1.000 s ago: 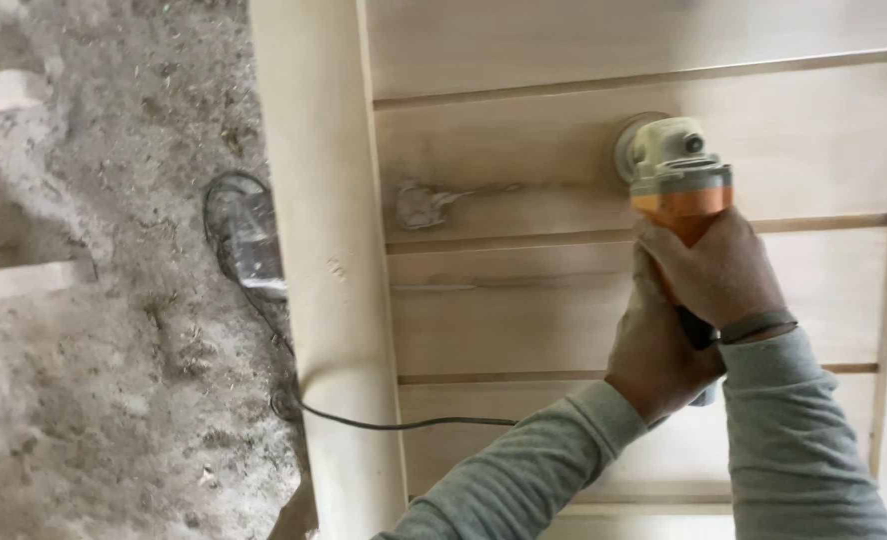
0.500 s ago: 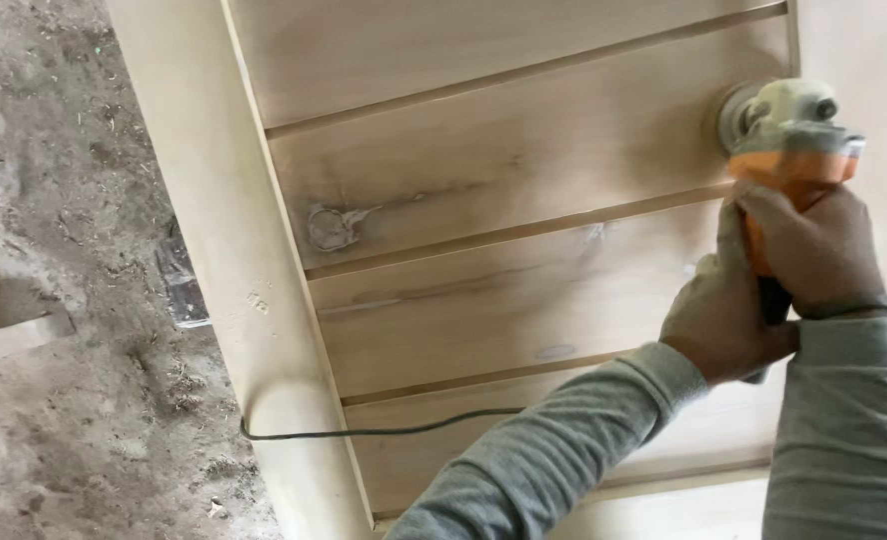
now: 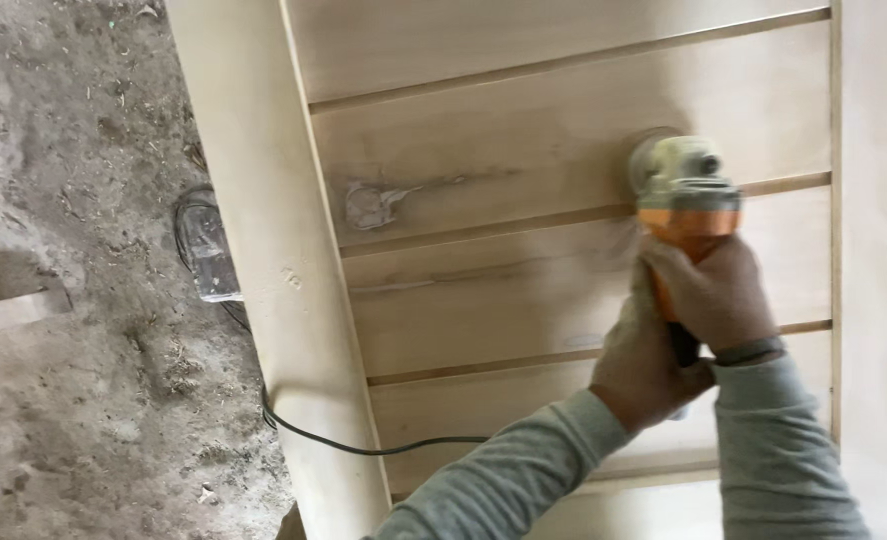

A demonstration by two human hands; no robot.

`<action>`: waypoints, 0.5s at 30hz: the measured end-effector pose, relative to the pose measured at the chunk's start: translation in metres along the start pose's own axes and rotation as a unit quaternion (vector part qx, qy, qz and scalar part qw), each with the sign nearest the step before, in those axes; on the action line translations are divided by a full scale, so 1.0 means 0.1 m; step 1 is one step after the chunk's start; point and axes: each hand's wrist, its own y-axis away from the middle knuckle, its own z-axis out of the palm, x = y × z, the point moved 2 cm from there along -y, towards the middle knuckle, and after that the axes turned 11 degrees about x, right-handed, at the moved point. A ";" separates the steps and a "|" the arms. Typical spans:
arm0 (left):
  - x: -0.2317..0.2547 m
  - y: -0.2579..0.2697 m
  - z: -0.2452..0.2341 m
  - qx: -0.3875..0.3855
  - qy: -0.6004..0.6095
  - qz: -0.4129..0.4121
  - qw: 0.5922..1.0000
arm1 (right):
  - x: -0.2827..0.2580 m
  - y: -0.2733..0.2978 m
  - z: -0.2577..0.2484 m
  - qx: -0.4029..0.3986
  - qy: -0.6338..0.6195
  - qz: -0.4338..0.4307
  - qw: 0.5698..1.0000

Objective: The person uses an electric orbital sander to smooth the surface of a light-colored wooden panel with horizontal slats. The person moves the sander systematically across the panel's surface, generating wood dust.

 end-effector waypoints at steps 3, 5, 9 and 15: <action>-0.06 0.09 -0.30 0.012 0.085 -0.025 0.996 | -0.23 0.17 0.24 -0.006 -0.003 -0.030 1.000; -0.11 0.15 -0.49 0.011 0.085 -0.043 0.995 | -0.37 0.28 0.38 -0.014 0.005 -0.032 0.999; -0.19 0.26 -0.77 0.015 0.166 -0.059 0.984 | -0.64 0.46 0.63 -0.027 -0.016 -0.083 0.996; -0.22 0.32 -1.25 0.034 0.187 -0.135 0.972 | -1.07 0.67 1.07 -0.115 -0.003 -0.024 0.993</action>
